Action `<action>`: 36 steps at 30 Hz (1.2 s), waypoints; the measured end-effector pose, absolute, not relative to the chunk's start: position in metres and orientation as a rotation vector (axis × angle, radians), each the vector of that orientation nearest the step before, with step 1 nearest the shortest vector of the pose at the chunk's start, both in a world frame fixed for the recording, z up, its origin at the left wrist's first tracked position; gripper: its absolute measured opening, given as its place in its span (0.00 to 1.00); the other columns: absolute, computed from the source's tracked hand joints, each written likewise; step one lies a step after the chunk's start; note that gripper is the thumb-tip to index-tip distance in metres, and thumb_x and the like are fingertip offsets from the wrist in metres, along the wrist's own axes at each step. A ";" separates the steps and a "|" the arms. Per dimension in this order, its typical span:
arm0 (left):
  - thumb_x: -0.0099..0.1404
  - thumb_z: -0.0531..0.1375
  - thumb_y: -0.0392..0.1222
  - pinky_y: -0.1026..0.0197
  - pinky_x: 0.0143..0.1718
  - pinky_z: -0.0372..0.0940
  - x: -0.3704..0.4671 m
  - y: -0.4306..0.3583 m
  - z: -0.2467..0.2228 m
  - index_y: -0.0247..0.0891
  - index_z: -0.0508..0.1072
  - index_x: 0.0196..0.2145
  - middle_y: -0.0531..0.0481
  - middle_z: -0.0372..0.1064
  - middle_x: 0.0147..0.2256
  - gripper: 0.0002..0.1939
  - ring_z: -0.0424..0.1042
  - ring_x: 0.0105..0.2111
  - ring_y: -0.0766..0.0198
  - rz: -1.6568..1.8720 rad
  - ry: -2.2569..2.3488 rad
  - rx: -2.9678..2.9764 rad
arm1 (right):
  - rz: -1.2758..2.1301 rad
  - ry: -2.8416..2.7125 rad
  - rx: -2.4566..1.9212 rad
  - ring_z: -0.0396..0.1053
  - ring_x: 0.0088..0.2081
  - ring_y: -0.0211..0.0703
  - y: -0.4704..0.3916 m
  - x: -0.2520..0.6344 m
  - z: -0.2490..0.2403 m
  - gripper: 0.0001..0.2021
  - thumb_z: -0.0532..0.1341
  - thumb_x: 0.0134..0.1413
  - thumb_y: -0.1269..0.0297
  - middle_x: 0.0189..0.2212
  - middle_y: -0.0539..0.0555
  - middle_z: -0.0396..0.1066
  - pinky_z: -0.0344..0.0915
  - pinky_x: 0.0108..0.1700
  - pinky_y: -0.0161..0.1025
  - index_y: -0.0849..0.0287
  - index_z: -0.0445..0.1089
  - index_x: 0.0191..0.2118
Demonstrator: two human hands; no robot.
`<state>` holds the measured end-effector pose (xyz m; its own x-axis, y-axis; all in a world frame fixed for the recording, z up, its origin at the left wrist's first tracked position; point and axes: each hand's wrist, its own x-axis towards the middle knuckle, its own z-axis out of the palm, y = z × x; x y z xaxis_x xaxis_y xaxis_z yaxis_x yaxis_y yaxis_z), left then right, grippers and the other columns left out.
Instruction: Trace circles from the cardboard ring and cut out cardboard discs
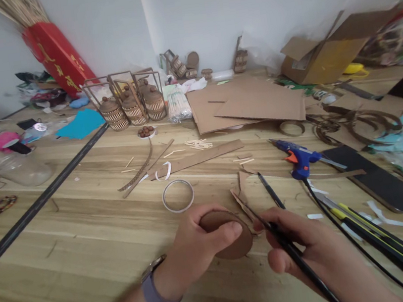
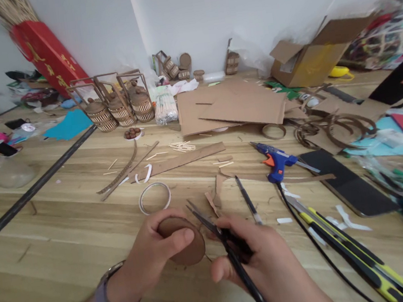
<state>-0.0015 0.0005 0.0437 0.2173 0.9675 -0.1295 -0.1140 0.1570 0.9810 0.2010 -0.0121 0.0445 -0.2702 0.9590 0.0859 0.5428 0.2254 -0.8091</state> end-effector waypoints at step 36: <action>0.55 0.66 0.42 0.67 0.22 0.50 -0.005 0.001 0.050 0.37 0.70 0.25 0.57 0.59 0.22 0.09 0.55 0.23 0.70 0.778 1.008 1.283 | 1.121 -2.070 -1.344 0.53 0.20 0.36 -0.009 0.200 0.063 0.12 0.73 0.47 0.53 0.18 0.42 0.57 0.50 0.21 0.31 0.52 0.74 0.33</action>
